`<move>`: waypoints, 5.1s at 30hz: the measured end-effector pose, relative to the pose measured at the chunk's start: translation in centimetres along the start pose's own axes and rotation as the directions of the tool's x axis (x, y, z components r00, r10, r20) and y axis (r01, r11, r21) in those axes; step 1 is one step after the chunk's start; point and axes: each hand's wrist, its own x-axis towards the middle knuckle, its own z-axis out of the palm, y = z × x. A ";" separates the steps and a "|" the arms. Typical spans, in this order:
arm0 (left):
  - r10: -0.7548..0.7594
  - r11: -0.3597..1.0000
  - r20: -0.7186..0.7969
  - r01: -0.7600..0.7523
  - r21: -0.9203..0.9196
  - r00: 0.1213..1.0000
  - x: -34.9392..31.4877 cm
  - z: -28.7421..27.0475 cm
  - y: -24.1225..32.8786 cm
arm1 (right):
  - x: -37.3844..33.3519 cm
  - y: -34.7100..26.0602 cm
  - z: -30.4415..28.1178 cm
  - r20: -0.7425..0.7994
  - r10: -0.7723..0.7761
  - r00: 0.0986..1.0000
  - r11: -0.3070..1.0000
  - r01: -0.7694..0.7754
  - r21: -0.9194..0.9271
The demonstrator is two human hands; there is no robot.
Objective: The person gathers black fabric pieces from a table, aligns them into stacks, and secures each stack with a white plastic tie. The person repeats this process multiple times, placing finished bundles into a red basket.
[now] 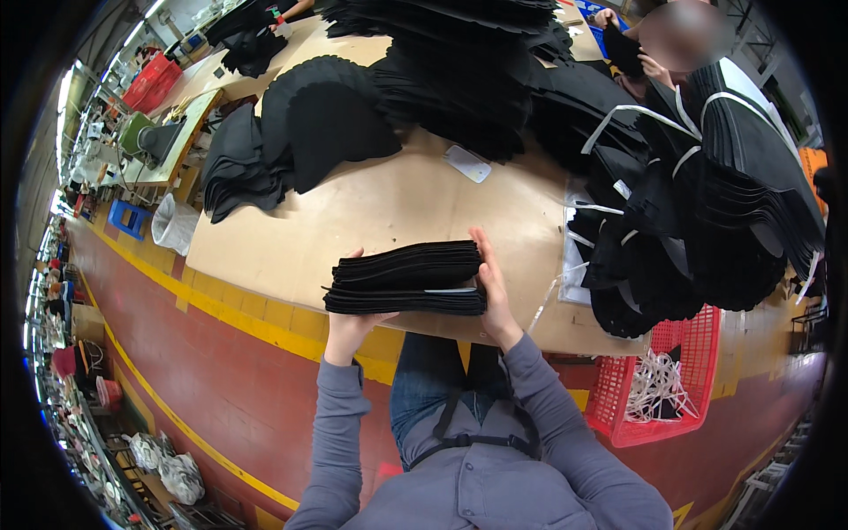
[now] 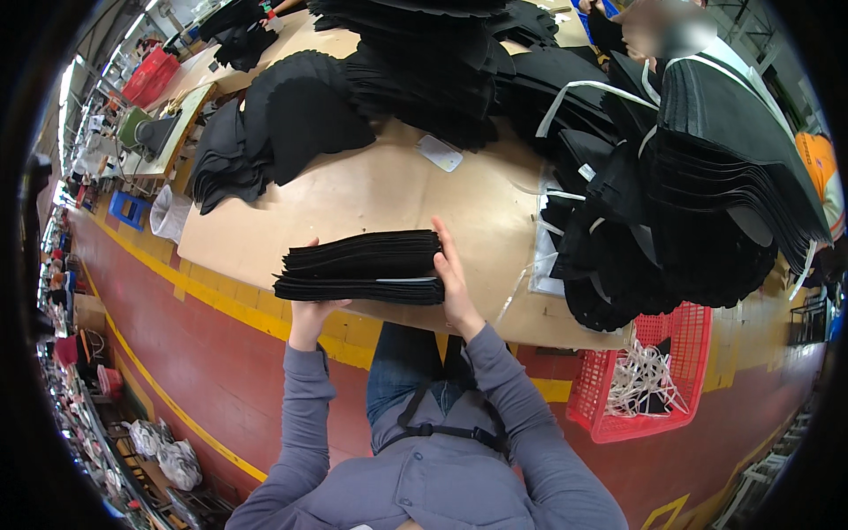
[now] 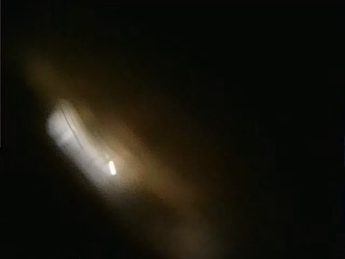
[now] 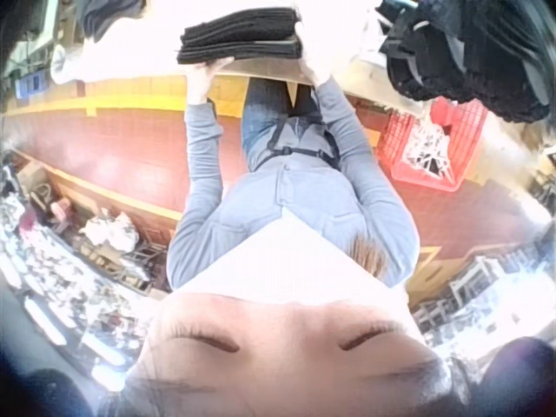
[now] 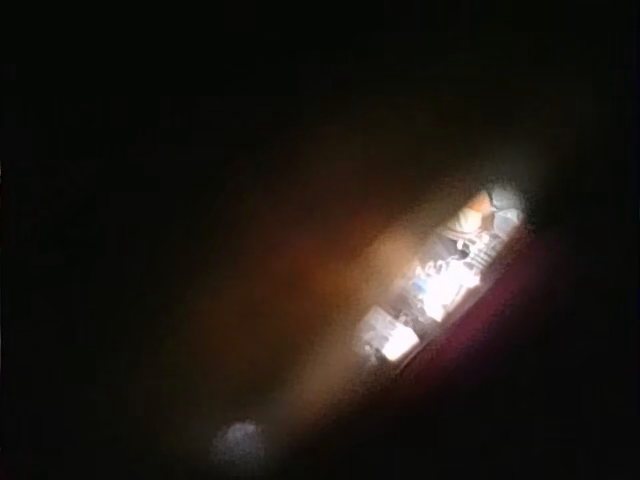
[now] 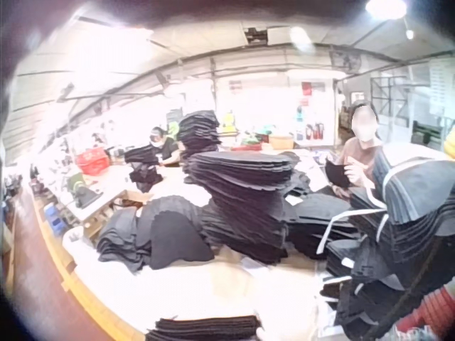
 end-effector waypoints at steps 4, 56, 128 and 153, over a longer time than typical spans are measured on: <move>0.005 1.000 -0.033 -0.005 -0.008 0.999 -0.2 0.2 0.4 | -2.6 -0.6 -0.6 0.005 -0.382 0.924 0.851 0.353 -0.389; -0.276 0.527 -0.334 -0.149 -0.837 0.901 -3.5 6.7 -0.4 | -2.6 -5.4 3.3 -0.089 -0.144 0.986 0.990 0.142 -0.025; -0.447 0.851 0.073 0.449 -0.273 0.891 -1.8 5.3 8.2 | -4.7 -8.6 4.6 -0.134 0.217 0.967 0.972 -0.227 -0.064; -0.462 0.852 0.063 0.462 -0.244 0.885 -3.3 4.9 6.4 | -3.7 -9.8 4.2 0.079 0.073 0.994 0.830 -0.017 -0.557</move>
